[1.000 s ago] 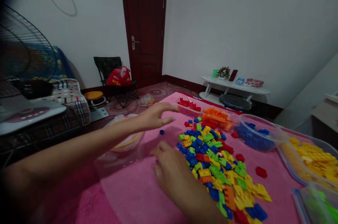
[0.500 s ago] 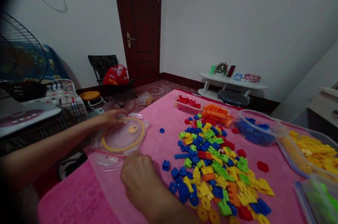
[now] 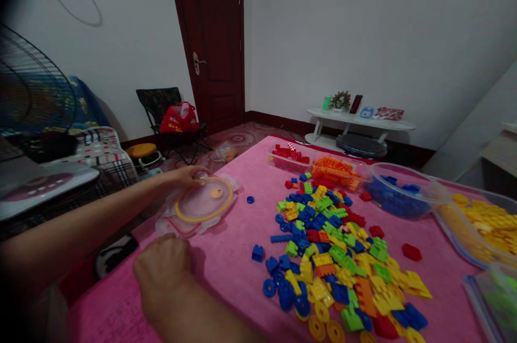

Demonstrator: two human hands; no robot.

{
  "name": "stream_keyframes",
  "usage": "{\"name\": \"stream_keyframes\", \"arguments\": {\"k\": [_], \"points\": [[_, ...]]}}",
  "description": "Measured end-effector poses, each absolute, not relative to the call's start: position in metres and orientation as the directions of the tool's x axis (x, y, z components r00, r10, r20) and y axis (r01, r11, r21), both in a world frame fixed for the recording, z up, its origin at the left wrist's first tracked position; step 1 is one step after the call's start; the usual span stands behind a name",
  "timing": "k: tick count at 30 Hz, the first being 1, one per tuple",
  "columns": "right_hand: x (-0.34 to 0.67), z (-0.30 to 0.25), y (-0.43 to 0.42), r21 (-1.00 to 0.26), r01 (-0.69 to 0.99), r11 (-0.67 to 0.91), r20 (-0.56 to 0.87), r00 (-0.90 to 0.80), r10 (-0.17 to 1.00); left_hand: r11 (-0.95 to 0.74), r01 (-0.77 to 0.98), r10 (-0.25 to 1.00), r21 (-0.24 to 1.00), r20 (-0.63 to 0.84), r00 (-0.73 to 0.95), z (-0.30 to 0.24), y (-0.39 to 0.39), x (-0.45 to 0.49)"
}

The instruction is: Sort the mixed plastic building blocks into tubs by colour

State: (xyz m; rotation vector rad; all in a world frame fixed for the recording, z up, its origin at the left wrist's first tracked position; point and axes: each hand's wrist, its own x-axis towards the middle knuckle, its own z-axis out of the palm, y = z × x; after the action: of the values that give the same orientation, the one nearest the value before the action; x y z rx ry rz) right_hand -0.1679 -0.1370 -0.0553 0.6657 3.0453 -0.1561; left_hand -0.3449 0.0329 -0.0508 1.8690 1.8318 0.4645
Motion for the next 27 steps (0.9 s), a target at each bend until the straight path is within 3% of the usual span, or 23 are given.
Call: {"name": "stream_keyframes", "arguments": {"k": [3,5,9,13,16,18,20,22,27], "points": [[-0.159,-0.056,-0.147,-0.132,0.449,0.884,0.123,-0.877,0.464,-0.015,0.746,0.990,0.666,-0.097,0.106,-0.050,0.030,-0.342],[-0.146,-0.054,-0.153,-0.167,0.382,0.909,0.181,-0.895,0.409,-0.054,0.708,0.982,0.704,-0.091,0.165,-0.049,0.028,-0.339],[-0.110,-0.037,-0.157,-0.170,0.360,0.917,0.026,-0.929,0.369,-0.114,0.738,0.960,0.665,-0.117,0.255,-0.042,0.028,-0.336],[-0.051,-0.012,-0.139,-0.258,0.555,0.791,-0.074,-0.828,0.556,-0.128,0.814,0.972,0.567,-0.089,0.215,-0.023,0.026,-0.324],[0.005,0.003,-0.109,-0.376,0.694,0.614,0.138,-0.614,0.777,-0.236,0.794,0.972,0.559,0.126,0.200,0.002,0.022,-0.288],[0.040,0.009,-0.087,-0.445,0.734,0.513,0.274,-0.434,0.858,-0.356,0.669,0.934,0.652,0.225,0.278,0.018,0.017,-0.246],[0.068,0.011,-0.069,-0.502,0.758,0.416,0.327,-0.279,0.903,-0.457,0.527,0.878,0.717,0.267,0.398,0.028,0.013,-0.195],[0.088,0.008,-0.057,-0.545,0.759,0.357,0.333,-0.194,0.923,-0.512,0.476,0.808,0.715,0.214,0.549,0.030,0.012,-0.142],[0.112,-0.007,-0.049,-0.537,0.779,0.324,0.221,-0.240,0.945,-0.522,0.682,0.850,0.512,0.244,0.467,0.014,0.029,-0.058]]}}
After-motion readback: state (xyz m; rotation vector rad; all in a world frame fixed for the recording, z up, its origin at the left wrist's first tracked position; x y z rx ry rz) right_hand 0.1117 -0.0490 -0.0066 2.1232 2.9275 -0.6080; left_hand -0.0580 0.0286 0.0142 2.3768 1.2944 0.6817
